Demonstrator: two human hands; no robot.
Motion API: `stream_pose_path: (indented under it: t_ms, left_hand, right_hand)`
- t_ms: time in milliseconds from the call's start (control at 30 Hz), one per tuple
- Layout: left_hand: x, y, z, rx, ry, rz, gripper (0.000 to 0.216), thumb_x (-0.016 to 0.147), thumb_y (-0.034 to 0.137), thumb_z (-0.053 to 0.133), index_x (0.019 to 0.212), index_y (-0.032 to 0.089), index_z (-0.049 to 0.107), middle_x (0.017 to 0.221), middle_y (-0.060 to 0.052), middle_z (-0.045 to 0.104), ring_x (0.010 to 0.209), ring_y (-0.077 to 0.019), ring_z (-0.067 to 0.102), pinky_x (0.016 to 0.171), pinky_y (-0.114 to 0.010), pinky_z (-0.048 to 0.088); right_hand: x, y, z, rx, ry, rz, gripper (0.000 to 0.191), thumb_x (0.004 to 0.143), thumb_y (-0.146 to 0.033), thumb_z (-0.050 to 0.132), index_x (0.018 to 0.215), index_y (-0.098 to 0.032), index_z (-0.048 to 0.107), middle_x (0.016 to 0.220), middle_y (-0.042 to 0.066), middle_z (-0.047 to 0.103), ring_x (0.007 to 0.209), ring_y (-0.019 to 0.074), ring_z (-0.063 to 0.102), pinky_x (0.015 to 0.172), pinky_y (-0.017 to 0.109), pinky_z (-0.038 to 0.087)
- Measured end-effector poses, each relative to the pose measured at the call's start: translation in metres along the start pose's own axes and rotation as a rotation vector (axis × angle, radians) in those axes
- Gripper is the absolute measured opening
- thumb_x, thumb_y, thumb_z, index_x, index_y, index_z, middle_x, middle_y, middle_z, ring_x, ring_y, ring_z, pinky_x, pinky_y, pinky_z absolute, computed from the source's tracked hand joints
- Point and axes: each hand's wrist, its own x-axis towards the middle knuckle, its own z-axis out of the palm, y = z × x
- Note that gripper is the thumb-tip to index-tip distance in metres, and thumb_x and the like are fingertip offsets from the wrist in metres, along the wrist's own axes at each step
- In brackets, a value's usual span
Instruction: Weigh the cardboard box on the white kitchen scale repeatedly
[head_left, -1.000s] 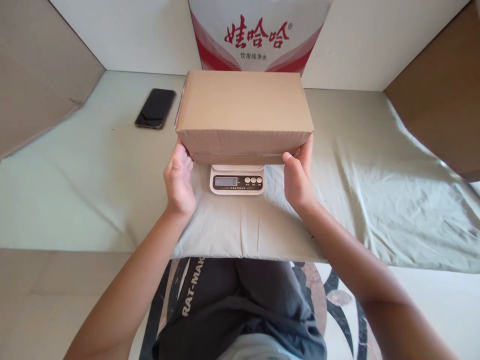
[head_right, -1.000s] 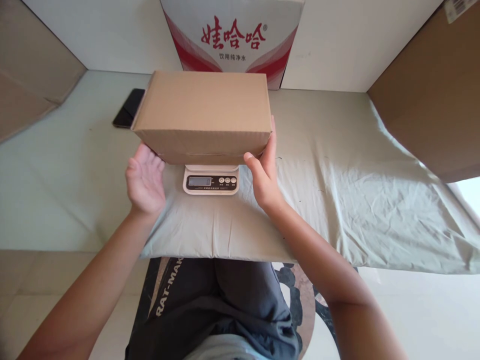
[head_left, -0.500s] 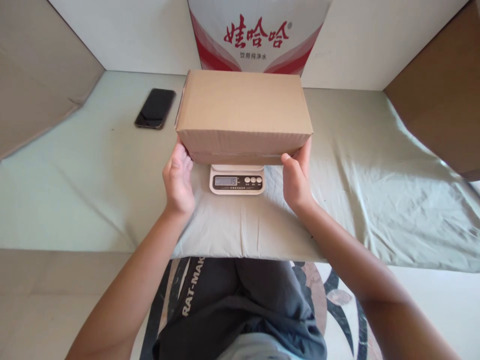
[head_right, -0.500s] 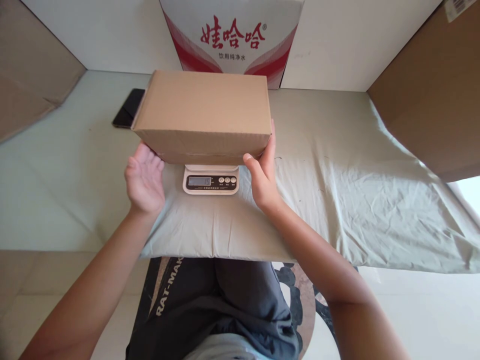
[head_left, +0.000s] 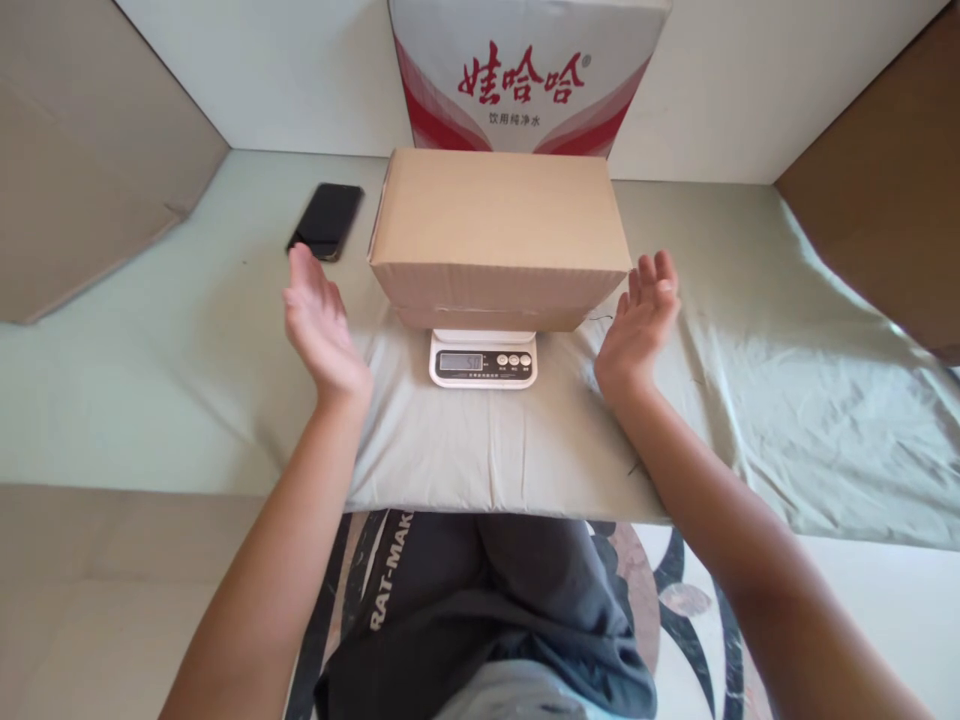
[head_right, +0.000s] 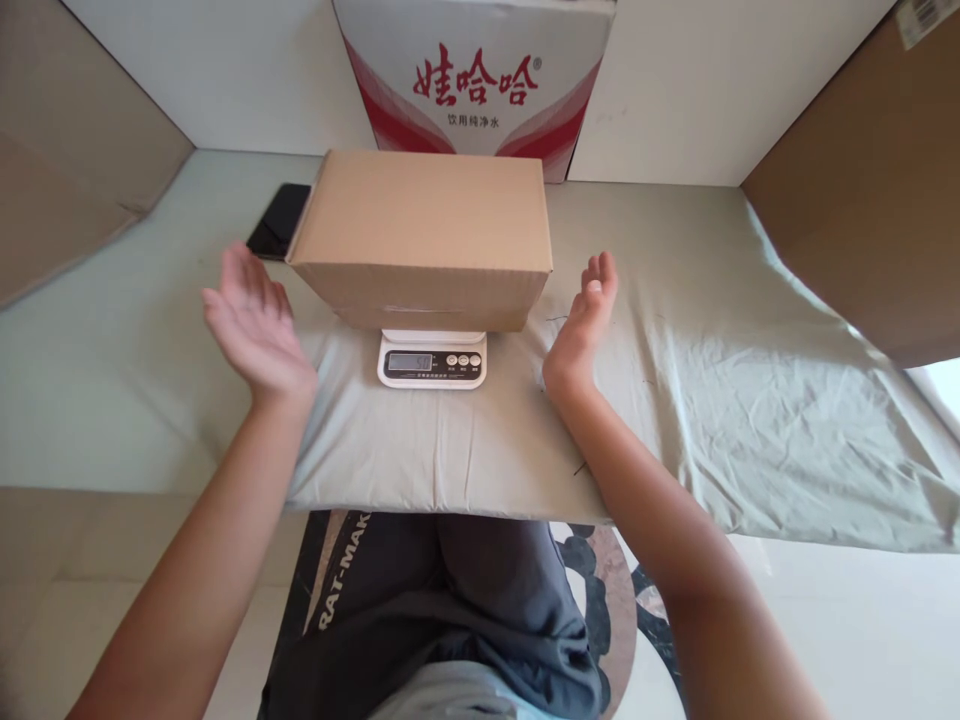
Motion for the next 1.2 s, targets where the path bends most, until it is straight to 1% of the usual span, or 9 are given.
stream_pose_path:
  t_ms: [167, 300, 400, 500, 567, 700, 933, 1067, 1200]
  left_hand:
    - [0.010, -0.014, 0.008, -0.054, 0.011, -0.058, 0.096, 0.105, 0.078, -0.008, 0.170, 0.026, 0.038, 0.186, 0.005, 0.031, 0.176, -0.0259, 0.013, 0.147, -0.053, 0.017]
    - [0.016, -0.026, 0.003, -0.026, -0.065, -0.028, 0.093, 0.103, 0.087, 0.001, 0.168, 0.037, 0.046, 0.186, 0.008, 0.030, 0.175, -0.0284, 0.003, 0.145, -0.059, 0.017]
    - [0.017, -0.035, 0.000, -0.028, -0.055, -0.013, 0.083, 0.107, 0.084, 0.014, 0.168, 0.039, 0.047, 0.185, 0.008, 0.031, 0.174, -0.0282, 0.010, 0.145, -0.055, 0.019]
    - [0.018, -0.041, 0.000, 0.019, -0.061, 0.003, 0.087, 0.110, 0.073, -0.001, 0.172, 0.029, 0.041, 0.185, 0.003, 0.030, 0.172, -0.0278, -0.001, 0.141, -0.061, 0.022]
    - [0.018, -0.042, 0.001, 0.017, -0.075, 0.007, 0.086, 0.109, 0.076, 0.001, 0.168, 0.036, 0.048, 0.184, 0.007, 0.033, 0.172, -0.0267, -0.004, 0.141, -0.061, 0.023]
    - [0.014, -0.035, 0.005, -0.107, -0.043, -0.032, 0.074, 0.099, 0.092, 0.032, 0.150, 0.051, 0.066, 0.177, 0.014, 0.045, 0.173, -0.0277, 0.018, 0.146, -0.053, 0.024]
    - [0.008, -0.018, 0.017, -0.118, 0.019, -0.068, 0.095, 0.102, 0.091, 0.030, 0.166, 0.024, 0.053, 0.181, -0.004, 0.042, 0.172, -0.0292, 0.032, 0.144, -0.048, 0.028]
    - [0.006, -0.015, 0.021, -0.121, -0.011, -0.082, 0.093, 0.098, 0.092, 0.037, 0.164, 0.028, 0.053, 0.183, -0.007, 0.038, 0.173, -0.0271, 0.031, 0.143, -0.043, 0.029]
    - [0.002, -0.010, 0.026, -0.148, -0.003, -0.102, 0.094, 0.099, 0.087, 0.040, 0.164, 0.020, 0.053, 0.182, -0.015, 0.038, 0.172, -0.0283, 0.034, 0.142, -0.045, 0.028]
  right_hand:
    - [-0.006, 0.011, 0.013, 0.024, -0.053, -0.001, 0.062, 0.094, -0.070, 0.047, 0.148, -0.040, 0.053, 0.168, 0.001, 0.053, 0.170, 0.0260, 0.040, 0.144, 0.061, 0.027]
    - [0.001, 0.016, 0.011, 0.055, -0.055, 0.029, 0.053, 0.095, -0.062, 0.049, 0.142, -0.039, 0.054, 0.157, 0.002, 0.060, 0.160, 0.0263, 0.052, 0.140, 0.060, 0.034]
    - [0.002, 0.014, 0.012, 0.035, -0.053, 0.052, 0.050, 0.095, -0.061, 0.049, 0.138, -0.038, 0.057, 0.150, 0.002, 0.064, 0.153, 0.0269, 0.058, 0.135, 0.059, 0.041]
    - [0.001, 0.010, 0.014, 0.037, -0.048, 0.077, 0.047, 0.095, -0.059, 0.051, 0.135, -0.036, 0.060, 0.148, 0.002, 0.065, 0.149, 0.0260, 0.060, 0.134, 0.057, 0.043]
    - [0.000, 0.009, 0.015, 0.044, -0.042, 0.097, 0.044, 0.095, -0.057, 0.053, 0.133, -0.036, 0.060, 0.148, 0.002, 0.065, 0.148, 0.0252, 0.061, 0.134, 0.055, 0.043]
    - [0.001, 0.009, 0.016, 0.039, -0.046, 0.108, 0.040, 0.094, -0.051, 0.053, 0.131, -0.035, 0.060, 0.145, 0.002, 0.067, 0.146, 0.0245, 0.062, 0.133, 0.054, 0.044]
    - [0.001, 0.007, 0.019, 0.073, -0.019, 0.154, 0.035, 0.091, -0.045, 0.055, 0.124, -0.034, 0.061, 0.139, 0.002, 0.069, 0.144, 0.0255, 0.064, 0.137, 0.058, 0.037]
    - [0.002, 0.007, 0.019, 0.083, -0.014, 0.159, 0.041, 0.089, -0.045, 0.055, 0.128, -0.034, 0.059, 0.137, 0.001, 0.068, 0.140, 0.0241, 0.064, 0.135, 0.053, 0.039]
    - [0.002, 0.008, 0.018, 0.071, -0.017, 0.154, 0.041, 0.089, -0.046, 0.056, 0.128, -0.033, 0.060, 0.129, 0.001, 0.068, 0.129, 0.0228, 0.067, 0.126, 0.047, 0.047]
